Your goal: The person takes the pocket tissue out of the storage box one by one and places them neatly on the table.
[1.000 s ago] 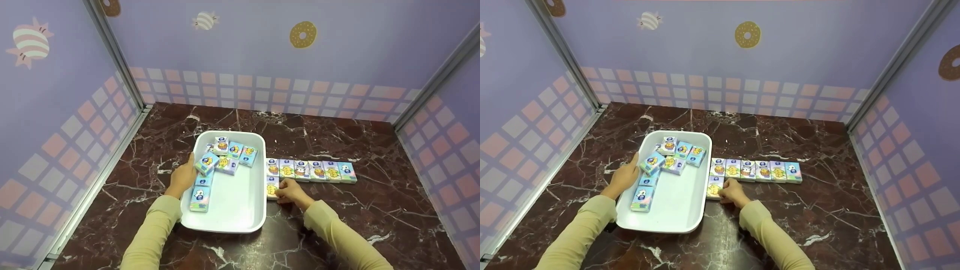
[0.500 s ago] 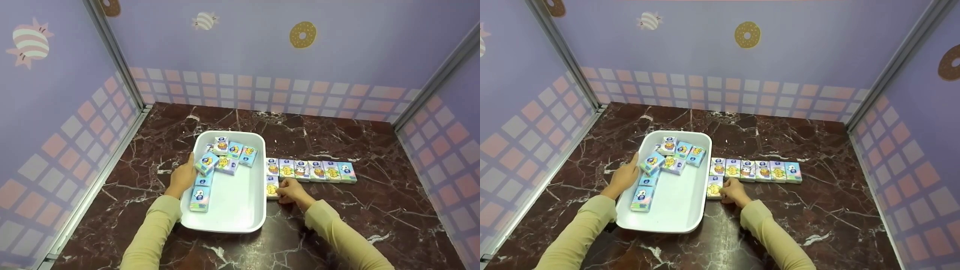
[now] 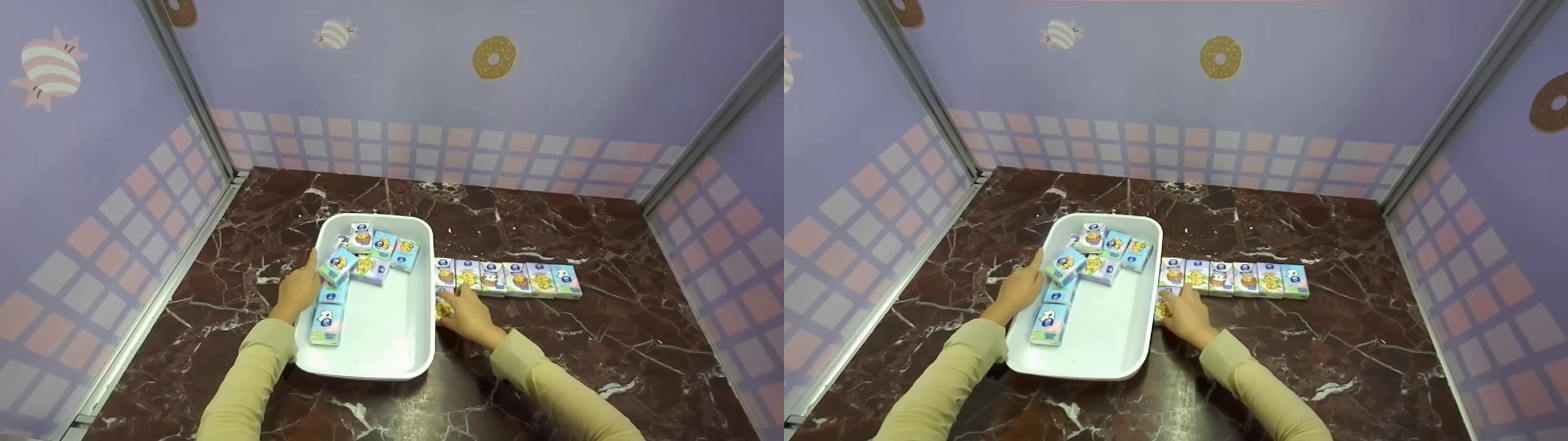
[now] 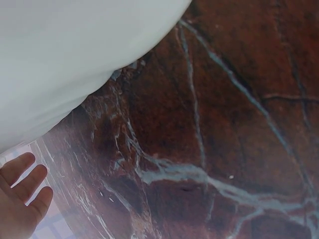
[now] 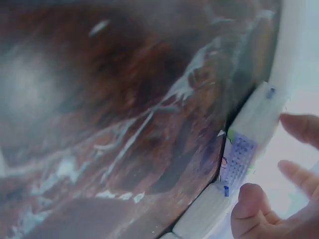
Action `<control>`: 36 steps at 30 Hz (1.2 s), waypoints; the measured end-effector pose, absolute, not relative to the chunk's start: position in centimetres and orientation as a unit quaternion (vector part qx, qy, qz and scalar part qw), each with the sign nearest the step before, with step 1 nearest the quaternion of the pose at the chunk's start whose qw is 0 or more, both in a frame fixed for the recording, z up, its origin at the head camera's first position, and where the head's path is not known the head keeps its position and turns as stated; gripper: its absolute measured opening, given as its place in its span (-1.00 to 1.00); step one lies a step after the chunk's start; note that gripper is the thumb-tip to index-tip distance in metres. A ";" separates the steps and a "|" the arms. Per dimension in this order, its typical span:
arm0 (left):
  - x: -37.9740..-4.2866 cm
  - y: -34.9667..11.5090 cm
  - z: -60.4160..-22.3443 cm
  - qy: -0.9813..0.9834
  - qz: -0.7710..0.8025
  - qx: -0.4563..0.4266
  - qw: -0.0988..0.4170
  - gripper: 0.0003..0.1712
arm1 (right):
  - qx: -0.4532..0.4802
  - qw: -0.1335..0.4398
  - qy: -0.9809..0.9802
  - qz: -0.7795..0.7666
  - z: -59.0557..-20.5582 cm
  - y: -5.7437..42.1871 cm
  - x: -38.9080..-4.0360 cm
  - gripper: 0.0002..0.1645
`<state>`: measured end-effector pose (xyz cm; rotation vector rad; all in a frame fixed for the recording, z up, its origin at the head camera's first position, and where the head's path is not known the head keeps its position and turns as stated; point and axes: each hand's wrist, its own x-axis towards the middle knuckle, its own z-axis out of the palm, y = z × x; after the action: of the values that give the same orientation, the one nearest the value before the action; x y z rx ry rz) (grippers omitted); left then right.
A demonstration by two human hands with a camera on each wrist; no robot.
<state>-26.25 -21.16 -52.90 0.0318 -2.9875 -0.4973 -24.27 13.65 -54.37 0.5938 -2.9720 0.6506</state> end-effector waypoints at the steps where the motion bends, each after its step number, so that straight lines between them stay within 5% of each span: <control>1: -26.2 -21.1 -52.9 -0.985 -0.164 0.010 0.055 -0.41 | 0.211 0.033 -0.958 0.193 -54.5 13.6 -24.2 -0.39; 11: -26.1 -21.1 -52.9 -0.985 -0.167 0.009 0.053 -0.41 | 0.269 0.062 -0.953 0.126 -54.9 13.5 -24.0 -0.54; 22: -26.2 -21.0 -52.9 -0.984 -0.169 0.012 0.053 -0.42 | 0.273 0.040 -0.948 0.158 -54.7 13.7 -24.4 -0.47; 29: -26.2 -21.1 -53.0 -0.983 -0.173 0.011 0.060 -0.40 | 0.237 -0.003 -0.959 0.157 -52.3 13.8 -25.2 -0.32; 36: -26.3 -21.0 -53.0 -0.983 -0.173 0.015 0.062 -0.42 | 0.205 0.005 -0.951 0.232 -48.9 12.8 -26.4 -0.46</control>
<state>-26.28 -21.04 -53.00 0.0461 -2.9722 -0.5221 -26.37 12.76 -48.87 0.6433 -2.9767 0.7277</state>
